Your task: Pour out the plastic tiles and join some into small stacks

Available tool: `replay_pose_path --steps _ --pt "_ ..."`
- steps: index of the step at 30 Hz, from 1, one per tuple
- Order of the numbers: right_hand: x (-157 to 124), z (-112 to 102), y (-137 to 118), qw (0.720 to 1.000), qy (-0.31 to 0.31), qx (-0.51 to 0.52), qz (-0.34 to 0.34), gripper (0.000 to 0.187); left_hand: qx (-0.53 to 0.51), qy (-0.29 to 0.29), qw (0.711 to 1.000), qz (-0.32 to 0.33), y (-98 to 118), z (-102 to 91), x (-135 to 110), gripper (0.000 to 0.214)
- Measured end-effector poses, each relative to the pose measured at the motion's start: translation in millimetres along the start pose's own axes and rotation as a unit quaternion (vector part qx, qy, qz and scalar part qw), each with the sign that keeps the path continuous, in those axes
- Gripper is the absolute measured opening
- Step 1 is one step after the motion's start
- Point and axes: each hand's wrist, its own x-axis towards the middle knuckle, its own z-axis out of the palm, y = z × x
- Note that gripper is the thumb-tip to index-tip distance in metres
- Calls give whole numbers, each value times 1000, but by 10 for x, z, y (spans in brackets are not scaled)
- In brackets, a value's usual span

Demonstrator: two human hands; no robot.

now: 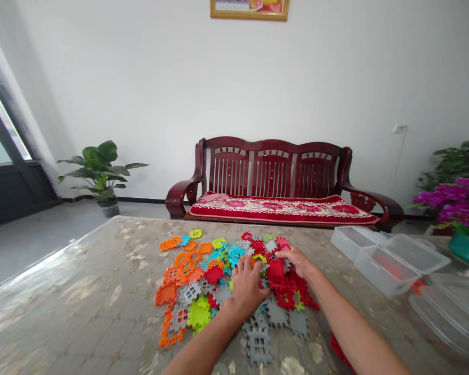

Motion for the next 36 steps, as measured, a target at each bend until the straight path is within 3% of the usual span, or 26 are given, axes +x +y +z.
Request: replay_pose_path --steps 12,17,22,25,30,33,36 --pt "-224 269 -247 995 15 101 -15 24 -123 72 989 37 -38 -29 43 65" --pt "-296 478 -495 995 7 103 -15 27 -174 108 978 52 -201 -238 -12 64" --pt "-374 819 -646 989 -55 128 -54 29 -183 141 971 63 -469 -500 -80 53" --pt "-385 1027 -643 987 -83 118 -69 34 -173 154 972 27 -656 -612 -104 45" --pt "-383 1273 -654 985 -142 -5 -101 51 -121 156 980 -41 -926 -721 -141 38" --pt "-336 1277 -643 976 -158 -39 -147 50 -59 165 977 -124 -1053 -756 -161 42" --pt "-213 1102 -544 981 -106 -79 -139 48 -9 162 970 -183 -1099 -794 -201 44"
